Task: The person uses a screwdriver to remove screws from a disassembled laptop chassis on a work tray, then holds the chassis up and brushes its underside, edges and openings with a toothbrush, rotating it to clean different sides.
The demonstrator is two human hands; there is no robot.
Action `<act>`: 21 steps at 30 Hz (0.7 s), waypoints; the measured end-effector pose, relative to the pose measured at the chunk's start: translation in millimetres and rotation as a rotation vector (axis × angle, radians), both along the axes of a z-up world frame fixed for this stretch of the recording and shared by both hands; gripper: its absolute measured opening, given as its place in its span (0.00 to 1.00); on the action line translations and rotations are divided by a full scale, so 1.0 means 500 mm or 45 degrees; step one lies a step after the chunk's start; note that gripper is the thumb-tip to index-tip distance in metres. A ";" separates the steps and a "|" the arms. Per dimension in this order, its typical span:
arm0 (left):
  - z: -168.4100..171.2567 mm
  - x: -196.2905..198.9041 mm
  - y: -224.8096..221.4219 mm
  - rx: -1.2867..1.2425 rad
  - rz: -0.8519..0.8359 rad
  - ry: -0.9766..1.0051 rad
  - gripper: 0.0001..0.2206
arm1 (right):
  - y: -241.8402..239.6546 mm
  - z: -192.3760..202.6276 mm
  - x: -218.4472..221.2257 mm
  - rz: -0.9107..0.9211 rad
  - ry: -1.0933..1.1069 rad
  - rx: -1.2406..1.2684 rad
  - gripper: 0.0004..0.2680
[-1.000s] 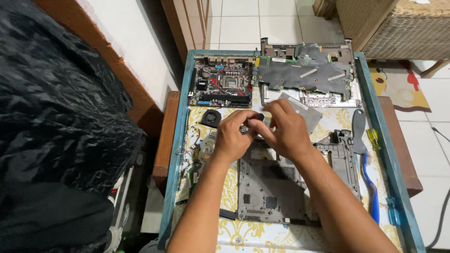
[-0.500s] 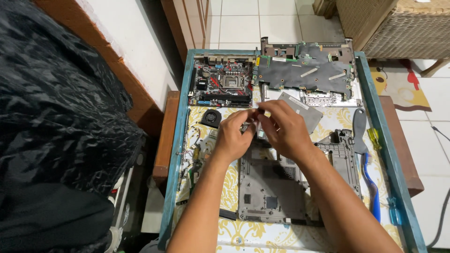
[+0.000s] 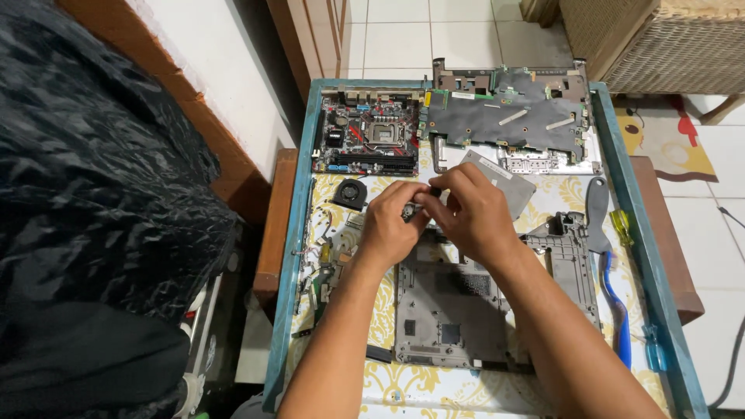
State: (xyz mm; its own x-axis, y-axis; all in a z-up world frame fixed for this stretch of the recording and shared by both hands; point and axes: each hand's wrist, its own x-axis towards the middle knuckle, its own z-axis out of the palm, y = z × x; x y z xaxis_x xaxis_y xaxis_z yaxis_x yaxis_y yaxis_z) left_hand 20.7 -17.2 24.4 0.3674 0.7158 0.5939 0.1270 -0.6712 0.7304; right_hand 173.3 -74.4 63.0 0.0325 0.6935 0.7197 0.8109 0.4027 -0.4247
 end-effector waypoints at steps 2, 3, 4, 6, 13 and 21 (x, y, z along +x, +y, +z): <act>0.011 -0.005 -0.005 -0.027 -0.013 -0.005 0.08 | -0.009 0.018 -0.005 0.069 0.042 -0.048 0.07; 0.016 -0.008 -0.008 -0.056 -0.023 -0.013 0.05 | -0.013 0.027 -0.007 0.142 0.081 -0.097 0.09; 0.019 -0.008 -0.008 -0.057 -0.026 -0.012 0.05 | -0.011 0.018 -0.004 0.139 0.082 -0.099 0.09; 0.026 -0.012 -0.008 -0.050 -0.022 0.005 0.08 | -0.003 0.003 0.001 0.158 0.131 -0.112 0.09; 0.028 -0.012 -0.009 -0.070 -0.040 -0.010 0.08 | -0.007 0.001 -0.001 0.126 0.157 -0.156 0.09; -0.013 -0.051 0.042 0.183 0.185 0.237 0.16 | -0.013 -0.016 -0.008 -0.029 0.193 -0.359 0.09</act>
